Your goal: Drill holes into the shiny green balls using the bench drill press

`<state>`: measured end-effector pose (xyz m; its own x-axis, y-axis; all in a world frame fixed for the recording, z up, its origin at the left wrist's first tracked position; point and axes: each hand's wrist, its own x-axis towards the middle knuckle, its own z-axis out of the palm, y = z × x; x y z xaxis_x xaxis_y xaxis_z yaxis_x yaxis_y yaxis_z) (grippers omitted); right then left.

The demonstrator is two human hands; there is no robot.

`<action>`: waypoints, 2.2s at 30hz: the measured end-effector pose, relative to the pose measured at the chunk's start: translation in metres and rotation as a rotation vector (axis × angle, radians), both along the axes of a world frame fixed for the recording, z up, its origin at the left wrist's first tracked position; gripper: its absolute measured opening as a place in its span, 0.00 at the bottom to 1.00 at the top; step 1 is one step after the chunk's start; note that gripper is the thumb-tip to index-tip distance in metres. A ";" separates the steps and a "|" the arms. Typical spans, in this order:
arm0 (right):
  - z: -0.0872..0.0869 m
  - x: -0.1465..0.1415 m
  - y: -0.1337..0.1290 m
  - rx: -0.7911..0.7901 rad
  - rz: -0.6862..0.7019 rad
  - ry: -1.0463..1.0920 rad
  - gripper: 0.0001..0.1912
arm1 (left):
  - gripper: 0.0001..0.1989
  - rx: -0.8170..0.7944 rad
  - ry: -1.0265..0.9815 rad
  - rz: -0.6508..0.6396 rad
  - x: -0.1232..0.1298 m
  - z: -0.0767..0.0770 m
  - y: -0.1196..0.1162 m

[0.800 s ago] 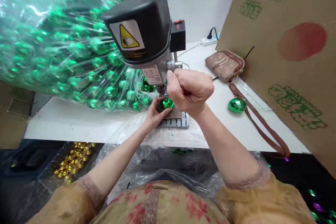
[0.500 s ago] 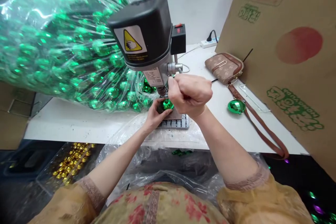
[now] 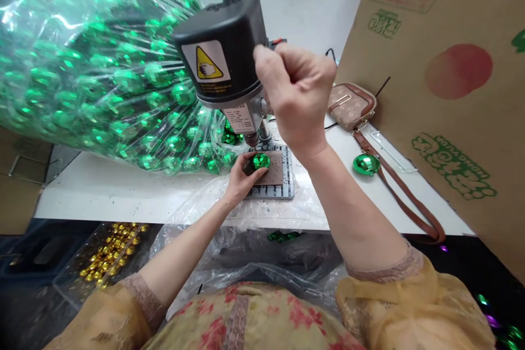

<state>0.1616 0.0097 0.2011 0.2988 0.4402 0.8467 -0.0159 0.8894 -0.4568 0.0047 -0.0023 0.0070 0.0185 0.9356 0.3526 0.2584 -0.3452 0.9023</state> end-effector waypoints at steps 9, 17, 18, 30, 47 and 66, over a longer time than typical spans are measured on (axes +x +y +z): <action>0.006 0.000 0.003 0.042 0.098 0.026 0.29 | 0.16 0.464 0.448 -0.354 -0.031 0.015 -0.113; 0.004 0.002 0.003 -0.062 0.027 -0.006 0.31 | 0.25 0.666 0.706 -0.523 -0.048 0.000 -0.139; 0.003 0.002 0.004 -0.061 0.029 -0.003 0.31 | 0.25 0.669 0.670 -0.469 -0.049 0.006 -0.127; -0.002 0.003 0.005 -0.030 -0.045 -0.071 0.29 | 0.10 -0.060 0.531 0.236 -0.037 0.022 0.121; 0.001 0.001 0.000 -0.072 -0.010 -0.045 0.27 | 0.20 0.060 0.706 0.240 -0.048 0.024 0.087; -0.001 0.003 0.007 -0.039 0.018 -0.028 0.29 | 0.26 -0.376 -0.541 -0.030 -0.036 0.022 -0.005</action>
<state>0.1647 0.0164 0.1998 0.2668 0.4779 0.8369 -0.0186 0.8708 -0.4913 -0.0314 -0.0069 0.0294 -0.0416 0.9986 -0.0312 -0.2701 0.0188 0.9627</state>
